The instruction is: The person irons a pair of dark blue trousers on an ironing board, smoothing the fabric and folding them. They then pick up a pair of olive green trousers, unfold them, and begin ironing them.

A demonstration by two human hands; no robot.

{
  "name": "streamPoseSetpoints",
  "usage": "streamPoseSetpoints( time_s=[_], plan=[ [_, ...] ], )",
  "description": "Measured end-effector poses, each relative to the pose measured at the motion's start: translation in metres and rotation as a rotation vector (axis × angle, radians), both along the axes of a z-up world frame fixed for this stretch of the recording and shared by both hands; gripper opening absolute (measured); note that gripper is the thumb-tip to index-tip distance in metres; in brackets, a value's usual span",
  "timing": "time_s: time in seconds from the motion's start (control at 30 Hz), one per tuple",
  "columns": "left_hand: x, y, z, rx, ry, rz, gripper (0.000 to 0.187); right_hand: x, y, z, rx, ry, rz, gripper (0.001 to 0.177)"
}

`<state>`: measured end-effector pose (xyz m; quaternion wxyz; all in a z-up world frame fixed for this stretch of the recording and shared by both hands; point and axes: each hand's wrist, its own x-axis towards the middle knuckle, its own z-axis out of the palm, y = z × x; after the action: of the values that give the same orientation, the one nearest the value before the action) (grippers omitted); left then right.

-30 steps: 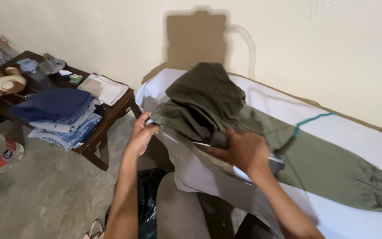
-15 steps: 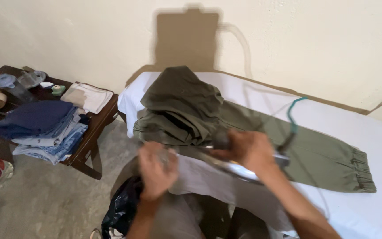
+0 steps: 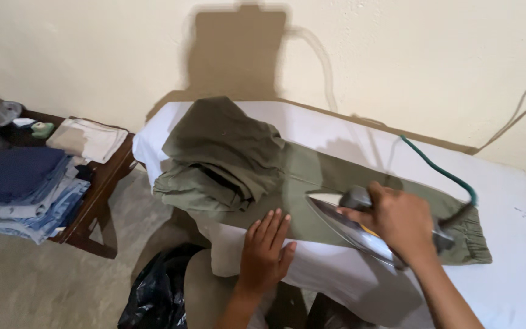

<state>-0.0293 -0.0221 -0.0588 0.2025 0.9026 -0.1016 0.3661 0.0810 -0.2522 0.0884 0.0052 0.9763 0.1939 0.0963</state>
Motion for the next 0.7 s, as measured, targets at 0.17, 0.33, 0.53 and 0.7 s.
streamPoseSetpoints(
  time_s=[0.17, 0.33, 0.53, 0.7],
  plan=[
    [0.003, -0.003, -0.011, -0.050, 0.028, 0.013, 0.048, 0.014, 0.041, 0.001, -0.001, -0.012, 0.017, 0.072],
    [0.004, -0.005, -0.011, -0.055, 0.007, 0.045, 0.045, 0.021, 0.059, 0.004, 0.014, -0.046, 0.047, 0.073],
    [0.011, -0.012, 0.016, -0.073, 0.044, 0.104, 0.032, 0.018, 0.044, 0.002, 0.029, -0.097, 0.106, 0.072],
    [0.034, -0.020, 0.048, -0.089, 0.639, 0.181, 0.034, 0.015, 0.002, 0.001, -0.038, 0.062, -0.020, 0.073]
  ],
)
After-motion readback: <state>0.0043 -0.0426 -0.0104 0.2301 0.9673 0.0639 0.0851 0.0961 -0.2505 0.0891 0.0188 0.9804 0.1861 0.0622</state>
